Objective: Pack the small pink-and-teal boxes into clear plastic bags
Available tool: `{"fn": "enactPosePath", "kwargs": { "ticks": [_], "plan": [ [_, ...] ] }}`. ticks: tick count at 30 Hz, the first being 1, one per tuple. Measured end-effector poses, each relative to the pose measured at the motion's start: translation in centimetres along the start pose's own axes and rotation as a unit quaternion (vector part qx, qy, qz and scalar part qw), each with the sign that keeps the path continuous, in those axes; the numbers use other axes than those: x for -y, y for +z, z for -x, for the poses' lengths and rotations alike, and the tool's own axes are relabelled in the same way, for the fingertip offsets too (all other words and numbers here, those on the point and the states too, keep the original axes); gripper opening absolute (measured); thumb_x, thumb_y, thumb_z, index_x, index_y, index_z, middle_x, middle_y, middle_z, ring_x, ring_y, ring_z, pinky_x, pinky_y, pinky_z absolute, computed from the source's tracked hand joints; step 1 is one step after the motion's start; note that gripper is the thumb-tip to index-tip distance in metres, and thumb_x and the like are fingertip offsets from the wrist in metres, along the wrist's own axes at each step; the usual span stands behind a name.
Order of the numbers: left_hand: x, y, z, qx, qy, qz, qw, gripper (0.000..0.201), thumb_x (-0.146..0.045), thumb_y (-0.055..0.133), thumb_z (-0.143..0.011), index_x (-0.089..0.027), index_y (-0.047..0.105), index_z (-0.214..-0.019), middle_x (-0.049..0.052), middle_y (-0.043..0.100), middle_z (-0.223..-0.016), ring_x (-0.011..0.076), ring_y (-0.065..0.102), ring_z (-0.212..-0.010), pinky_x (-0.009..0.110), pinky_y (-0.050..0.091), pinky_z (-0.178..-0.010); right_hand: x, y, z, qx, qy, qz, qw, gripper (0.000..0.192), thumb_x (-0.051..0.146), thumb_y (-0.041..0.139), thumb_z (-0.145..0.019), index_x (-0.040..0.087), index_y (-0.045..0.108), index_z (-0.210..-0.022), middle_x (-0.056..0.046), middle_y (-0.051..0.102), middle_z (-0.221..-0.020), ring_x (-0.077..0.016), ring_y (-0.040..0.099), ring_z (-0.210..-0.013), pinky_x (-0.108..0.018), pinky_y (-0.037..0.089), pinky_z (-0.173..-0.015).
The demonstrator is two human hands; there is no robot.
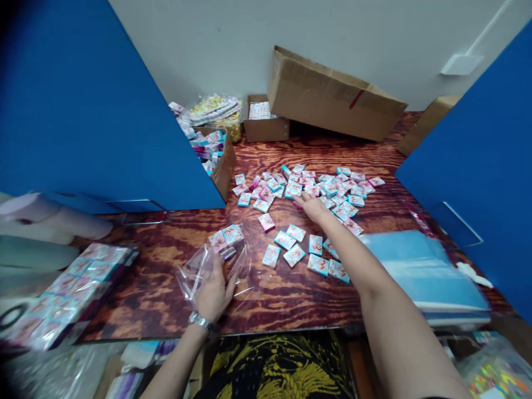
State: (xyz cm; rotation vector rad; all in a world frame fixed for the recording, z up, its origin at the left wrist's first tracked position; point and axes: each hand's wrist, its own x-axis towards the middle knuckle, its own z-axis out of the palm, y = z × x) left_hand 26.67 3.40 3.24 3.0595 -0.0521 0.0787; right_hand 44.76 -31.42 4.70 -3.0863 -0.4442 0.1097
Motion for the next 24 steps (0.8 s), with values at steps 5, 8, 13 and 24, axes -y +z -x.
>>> {"fn": "enactPosePath", "kwargs": {
  "ticks": [5,8,13,24],
  "plan": [
    [-0.4,-0.2,0.3,0.017,-0.018,0.004,1.0,0.078,-0.043,0.044,-0.092,-0.005,0.006,-0.15,0.017,0.068,-0.101,0.0257,0.065,-0.091,0.026,0.048,-0.059,-0.1,0.8,-1.7,0.031,-0.005,0.021,0.999,0.055,0.011,0.041,-0.089,0.023,0.038,-0.142,-0.014,0.05,-0.134,-0.0272,0.054,-0.112,-0.037,0.044,-0.09],
    [-0.4,-0.3,0.3,0.022,-0.019,-0.002,1.0,0.078,-0.044,0.041,-0.093,-0.005,0.006,-0.15,0.019,0.067,-0.107,0.0261,0.065,-0.093,0.027,0.048,-0.06,0.7,0.7,-0.9,0.049,-0.006,0.023,0.999,0.047,0.022,0.043,-0.091,0.02,0.043,-0.138,-0.015,0.056,-0.124,-0.0254,0.058,-0.103,-0.033,0.046,-0.083],
    [-0.2,-0.5,0.0,0.028,-0.026,0.003,0.999,0.076,-0.047,0.038,-0.094,-0.005,0.008,-0.15,0.019,0.067,-0.106,0.0263,0.066,-0.09,0.029,0.05,-0.061,1.1,-1.5,1.7,0.022,-0.006,0.031,0.999,0.066,0.027,0.052,-0.086,0.025,0.029,-0.147,-0.014,0.054,-0.124,-0.0272,0.057,-0.102,-0.034,0.044,-0.082],
    [-0.4,0.2,-0.4,-0.024,0.009,-0.012,1.0,0.077,-0.045,0.038,-0.093,0.005,0.014,-0.147,0.029,0.055,-0.126,0.0318,0.063,-0.092,0.037,0.051,-0.071,-1.7,-2.2,9.5,-0.022,-0.135,-0.053,0.989,0.064,0.013,0.047,-0.08,0.022,0.038,-0.143,-0.012,0.049,-0.131,-0.0238,0.049,-0.116,-0.035,0.043,-0.091]
  ]
}}
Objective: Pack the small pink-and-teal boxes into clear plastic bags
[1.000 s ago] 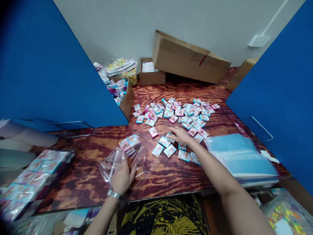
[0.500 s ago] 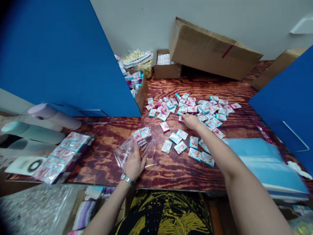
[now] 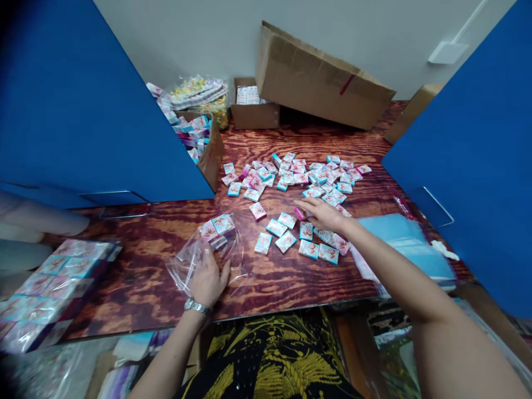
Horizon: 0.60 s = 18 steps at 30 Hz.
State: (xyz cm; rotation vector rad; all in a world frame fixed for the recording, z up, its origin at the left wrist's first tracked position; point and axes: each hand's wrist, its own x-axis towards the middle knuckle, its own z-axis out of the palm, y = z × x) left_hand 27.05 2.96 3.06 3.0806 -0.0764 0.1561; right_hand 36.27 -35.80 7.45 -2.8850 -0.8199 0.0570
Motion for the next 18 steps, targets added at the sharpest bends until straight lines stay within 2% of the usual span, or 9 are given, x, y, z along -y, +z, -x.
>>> {"fn": "enactPosePath", "kwargs": {
  "ticks": [2,4,6,9,12,15,18],
  "plan": [
    [0.0,-0.1,0.0,-0.002,0.008,0.001,1.0,0.077,-0.045,0.037,-0.093,0.006,0.014,-0.146,0.03,0.053,-0.128,0.0316,0.063,-0.09,0.038,0.051,-0.072,0.9,0.4,0.8,0.015,0.003,0.03,0.999,0.064,0.008,0.043,-0.081,0.028,0.04,-0.142,-0.01,0.047,-0.135,-0.0241,0.05,-0.116,-0.035,0.045,-0.087],
    [0.0,-0.2,-0.1,0.002,0.013,0.006,1.0,0.077,-0.044,0.036,-0.093,0.005,0.011,-0.147,0.029,0.053,-0.128,0.0312,0.063,-0.09,0.038,0.051,-0.072,1.8,0.6,1.5,0.059,-0.008,0.069,0.996,0.064,0.004,0.04,-0.081,0.032,0.044,-0.139,-0.008,0.05,-0.134,-0.0244,0.054,-0.109,-0.034,0.047,-0.08],
    [0.0,-0.3,-0.1,0.007,0.012,0.009,1.0,0.077,-0.043,0.035,-0.093,0.004,0.006,-0.148,0.029,0.055,-0.125,0.0314,0.063,-0.091,0.038,0.051,-0.072,2.5,0.9,2.1,0.086,-0.027,0.09,0.992,0.066,0.003,0.04,-0.082,0.034,0.042,-0.14,-0.007,0.049,-0.137,-0.0247,0.056,-0.106,-0.035,0.048,-0.077],
    [-0.1,-0.3,-0.1,0.006,0.005,0.008,1.0,0.079,-0.044,0.035,-0.093,0.003,0.002,-0.148,0.029,0.054,-0.126,0.0326,0.063,-0.096,0.037,0.052,-0.071,3.1,1.6,2.8,0.075,-0.031,0.083,0.993,0.064,0.005,0.042,-0.085,0.041,0.043,-0.138,-0.002,0.04,-0.147,-0.0237,0.055,-0.11,-0.036,0.047,-0.083],
    [-0.2,-0.3,0.0,0.008,0.001,0.004,1.0,0.078,-0.043,0.035,-0.093,0.002,0.005,-0.148,0.028,0.055,-0.126,0.0322,0.062,-0.097,0.037,0.052,-0.071,3.2,2.0,3.2,0.088,-0.045,0.071,0.993,0.062,0.006,0.042,-0.087,0.048,0.046,-0.133,0.003,0.032,-0.152,-0.0216,0.056,-0.112,-0.035,0.047,-0.084],
    [-0.3,-0.4,0.0,0.021,-0.003,-0.001,1.0,0.076,-0.043,0.035,-0.093,0.004,0.01,-0.148,0.025,0.06,-0.12,0.0309,0.063,-0.095,0.036,0.052,-0.073,3.2,1.5,3.6,0.114,-0.063,0.077,0.988,0.059,0.007,0.042,-0.087,0.045,0.049,-0.131,0.004,0.026,-0.155,-0.0217,0.057,-0.109,-0.033,0.047,-0.08],
    [-0.3,-0.6,-0.1,0.027,-0.008,-0.006,1.0,0.076,-0.044,0.035,-0.093,0.004,0.011,-0.148,0.024,0.06,-0.121,0.0299,0.063,-0.094,0.036,0.052,-0.073,2.9,0.0,3.5,0.122,-0.065,0.078,0.987,0.05,0.015,0.045,-0.088,0.04,0.05,-0.132,0.0,0.038,-0.149,-0.0219,0.058,-0.104,-0.033,0.047,-0.078]
  ]
}}
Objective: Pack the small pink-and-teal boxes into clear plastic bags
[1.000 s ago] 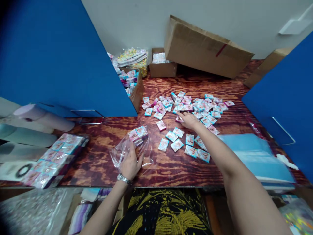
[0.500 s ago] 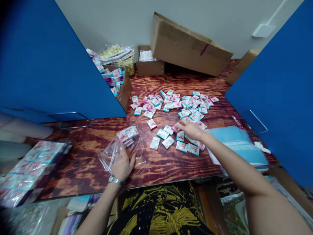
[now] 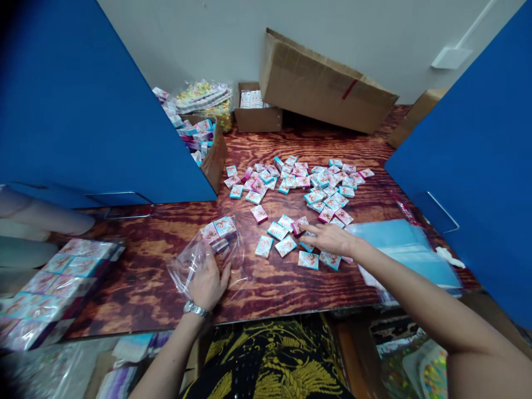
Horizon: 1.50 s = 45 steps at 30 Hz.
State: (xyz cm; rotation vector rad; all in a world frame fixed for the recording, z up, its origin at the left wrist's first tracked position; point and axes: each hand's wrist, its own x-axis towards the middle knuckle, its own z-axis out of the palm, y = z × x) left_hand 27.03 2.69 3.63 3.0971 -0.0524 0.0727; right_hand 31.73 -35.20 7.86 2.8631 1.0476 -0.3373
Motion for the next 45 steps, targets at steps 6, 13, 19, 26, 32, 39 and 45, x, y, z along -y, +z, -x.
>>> {"fn": "enactPosePath", "kwargs": {
  "ticks": [6,13,19,26,32,39,45],
  "plan": [
    [0.1,0.3,0.0,-0.018,0.007,-0.003,1.0,0.076,-0.044,0.035,-0.093,0.004,0.012,-0.148,0.025,0.056,-0.127,0.0312,0.059,-0.102,0.037,0.052,-0.077,-1.5,-0.2,-2.2,-0.085,-0.026,-0.018,0.996,0.053,0.027,0.053,-0.084,0.021,0.047,-0.136,-0.011,0.053,-0.135,-0.0284,0.046,-0.121,-0.045,0.037,-0.099],
    [0.0,0.2,0.1,0.008,-0.008,-0.013,1.0,0.076,-0.044,0.037,-0.093,0.001,0.011,-0.148,0.025,0.06,-0.119,0.0312,0.061,-0.097,0.033,0.051,-0.065,-0.5,1.1,-4.0,-0.1,0.066,-0.1,0.988,0.052,0.029,0.05,-0.088,0.015,0.04,-0.137,-0.015,0.059,-0.121,-0.0263,0.056,-0.109,-0.038,0.045,-0.086],
    [0.0,0.3,0.2,0.002,-0.011,-0.013,1.0,0.079,-0.046,0.037,-0.092,0.001,0.007,-0.149,0.027,0.057,-0.121,0.0304,0.062,-0.092,0.034,0.051,-0.062,1.7,-0.7,-7.7,-0.098,0.214,-0.142,0.962,0.074,0.054,0.046,-0.09,0.021,0.018,-0.15,-0.015,0.059,-0.123,-0.0291,0.062,-0.1,-0.035,0.047,-0.078],
    [0.2,0.4,0.2,0.011,0.005,0.001,1.0,0.078,-0.045,0.035,-0.094,0.004,0.006,-0.148,0.025,0.06,-0.117,0.0302,0.06,-0.094,0.034,0.05,-0.068,2.0,1.8,-7.1,-0.131,0.184,-0.094,0.97,0.054,0.048,0.035,-0.097,0.032,0.027,-0.148,-0.01,0.057,-0.121,-0.023,0.063,-0.095,-0.032,0.048,-0.079],
    [0.2,0.3,0.1,0.021,0.001,0.001,1.0,0.078,-0.045,0.036,-0.093,0.004,0.008,-0.147,0.025,0.06,-0.115,0.0303,0.061,-0.094,0.035,0.05,-0.07,2.2,2.7,-7.1,-0.171,0.17,-0.097,0.966,0.051,0.042,0.037,-0.097,0.027,0.035,-0.146,-0.011,0.056,-0.122,-0.0242,0.056,-0.109,-0.035,0.048,-0.088],
    [0.3,0.4,0.2,-0.001,0.014,0.027,1.0,0.078,-0.043,0.037,-0.093,0.003,0.004,-0.147,0.025,0.059,-0.118,0.0295,0.061,-0.094,0.034,0.05,-0.069,2.2,3.5,-6.9,-0.209,0.142,-0.109,0.961,0.049,0.036,0.042,-0.096,0.022,0.04,-0.142,-0.013,0.053,-0.129,-0.0246,0.052,-0.114,-0.037,0.047,-0.094],
    [0.4,0.8,0.3,-0.025,0.015,0.047,0.998,0.08,-0.04,0.045,-0.091,-0.002,0.004,-0.149,0.02,0.063,-0.109,0.028,0.062,-0.091,0.035,0.05,-0.075,2.0,4.6,-7.6,-0.275,0.118,-0.119,0.947,0.048,0.035,0.044,-0.095,0.02,0.044,-0.14,-0.014,0.059,-0.114,-0.0247,0.056,-0.106,-0.038,0.049,-0.089]
  ]
}}
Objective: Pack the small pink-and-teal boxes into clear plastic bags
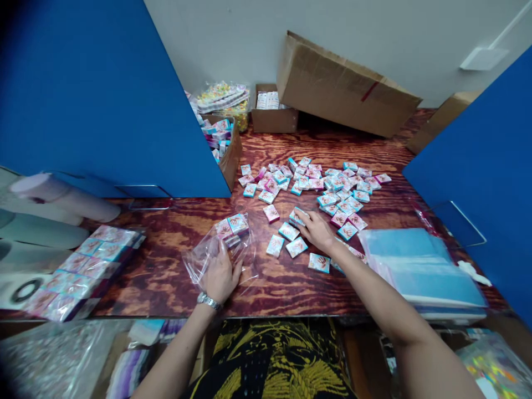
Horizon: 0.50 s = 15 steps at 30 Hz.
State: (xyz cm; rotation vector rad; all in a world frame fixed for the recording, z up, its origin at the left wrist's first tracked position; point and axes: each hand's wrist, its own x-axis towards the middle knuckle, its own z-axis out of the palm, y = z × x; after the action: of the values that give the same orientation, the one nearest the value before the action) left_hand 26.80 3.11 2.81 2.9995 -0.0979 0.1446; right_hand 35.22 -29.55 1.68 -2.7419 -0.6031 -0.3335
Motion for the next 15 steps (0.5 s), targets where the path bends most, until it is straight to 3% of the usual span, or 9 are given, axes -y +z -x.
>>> {"fn": "enactPosePath", "kwargs": {
  "ticks": [4,7,11,15],
  "plan": [
    [0.2,0.2,0.0,-0.005,0.014,0.011,1.0,0.081,-0.04,0.044,-0.092,0.0,0.002,-0.148,0.019,0.064,-0.102,0.0296,0.062,-0.091,0.038,0.051,-0.075,-0.2,0.2,0.0,0.008,-0.004,-0.014,1.0,0.05,0.037,0.045,-0.094,0.02,0.041,-0.141,-0.015,0.054,-0.123,-0.0251,0.053,-0.112,-0.039,0.048,-0.093],
    [0.6,0.2,0.0,-0.017,0.031,0.055,0.998,0.08,-0.039,0.042,-0.093,-0.001,-0.002,-0.148,0.022,0.061,-0.113,0.0308,0.062,-0.099,0.04,0.052,-0.08,-0.5,0.5,0.4,0.016,-0.009,-0.034,0.999,0.054,0.039,0.045,-0.094,0.019,0.037,-0.144,-0.015,0.049,-0.13,-0.0247,0.05,-0.118,-0.039,0.046,-0.097],
    [0.9,-0.2,0.3,-0.019,0.038,0.117,0.992,0.08,-0.038,0.042,-0.092,-0.003,-0.004,-0.149,0.027,0.05,-0.132,0.0319,0.06,-0.109,0.04,0.053,-0.083,-0.8,1.0,0.8,0.006,-0.002,-0.044,0.999,0.051,0.035,0.04,-0.096,0.02,0.037,-0.144,-0.014,0.053,-0.125,-0.0239,0.053,-0.115,-0.039,0.047,-0.095],
    [1.1,-0.5,0.9,-0.017,0.036,0.158,0.987,0.082,-0.037,0.043,-0.092,-0.004,-0.005,-0.149,0.026,0.048,-0.135,0.0322,0.057,-0.115,0.043,0.051,-0.089,-1.1,1.1,1.2,-0.028,0.011,-0.024,0.999,0.05,0.034,0.04,-0.095,0.018,0.041,-0.142,-0.016,0.053,-0.122,-0.0252,0.054,-0.111,-0.039,0.047,-0.095]
  ]
}}
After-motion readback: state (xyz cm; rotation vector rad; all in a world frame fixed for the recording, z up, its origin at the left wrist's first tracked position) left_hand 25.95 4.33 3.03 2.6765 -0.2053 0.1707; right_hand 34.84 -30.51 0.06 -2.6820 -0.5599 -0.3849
